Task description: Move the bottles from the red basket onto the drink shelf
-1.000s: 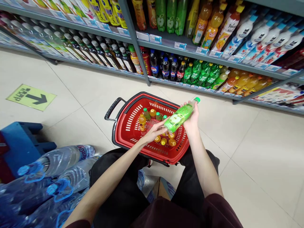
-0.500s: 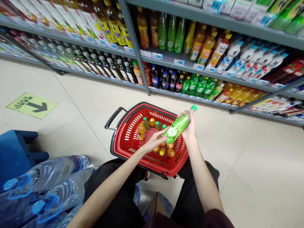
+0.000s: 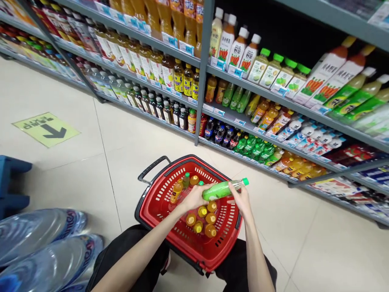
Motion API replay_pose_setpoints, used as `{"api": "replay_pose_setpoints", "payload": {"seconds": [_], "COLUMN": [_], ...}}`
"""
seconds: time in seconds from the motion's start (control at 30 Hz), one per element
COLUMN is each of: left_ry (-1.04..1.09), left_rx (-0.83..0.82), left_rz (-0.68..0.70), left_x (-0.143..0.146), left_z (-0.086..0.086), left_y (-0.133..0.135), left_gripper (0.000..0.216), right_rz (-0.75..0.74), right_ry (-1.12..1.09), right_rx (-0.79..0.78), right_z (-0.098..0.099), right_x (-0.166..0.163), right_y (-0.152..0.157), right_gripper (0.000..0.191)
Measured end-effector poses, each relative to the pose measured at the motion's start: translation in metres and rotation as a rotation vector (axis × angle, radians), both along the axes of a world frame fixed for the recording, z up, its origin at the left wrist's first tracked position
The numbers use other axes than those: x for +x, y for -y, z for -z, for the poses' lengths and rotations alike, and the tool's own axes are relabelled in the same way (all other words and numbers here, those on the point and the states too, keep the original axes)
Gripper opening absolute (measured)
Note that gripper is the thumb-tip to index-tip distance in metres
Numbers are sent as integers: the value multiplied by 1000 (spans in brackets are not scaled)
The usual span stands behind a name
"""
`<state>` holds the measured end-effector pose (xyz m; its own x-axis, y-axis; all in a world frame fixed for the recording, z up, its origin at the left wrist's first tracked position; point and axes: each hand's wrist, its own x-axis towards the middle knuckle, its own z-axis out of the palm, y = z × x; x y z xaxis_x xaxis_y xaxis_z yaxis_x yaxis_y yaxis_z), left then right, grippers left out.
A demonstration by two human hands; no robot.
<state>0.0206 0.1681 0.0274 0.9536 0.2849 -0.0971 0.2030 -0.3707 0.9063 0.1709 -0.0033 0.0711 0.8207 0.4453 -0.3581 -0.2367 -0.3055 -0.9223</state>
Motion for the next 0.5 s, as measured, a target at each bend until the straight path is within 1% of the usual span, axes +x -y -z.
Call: {"api": "replay_pose_setpoints", "payload": {"seconds": [0.07,0.13,0.23,0.3,0.4,0.43,0.5], "left_ry": [25,41,61,83,47,-16,-201], "left_rx": [28,55,105,113,57,87,236], "left_rz": [2,-1,-5,-20,-45,-37,31], "left_x": [2,4,9,11,9,6,1], "left_z": [-2,-4,-10,-14,-20,-21,-22], "left_y": [-7,-13,-20,-26,-37,-41,-45], "left_gripper": [81,83,84,77,64,60,54], "right_rz": [4,31,107,186,256,264,271], "right_ry": [-79,-108,-22,83,260,322,445], "right_rx": [43,115,216,235,243,255,288], "right_z": [-4,-7,-9,-14,-30,-38,-52], "right_x": [-5,-11,-14,-9,14,27,58], "right_y": [-2,-6,-11,-16,-32,-41,-65], "right_gripper": [65,66,64,63,67,70,73]}}
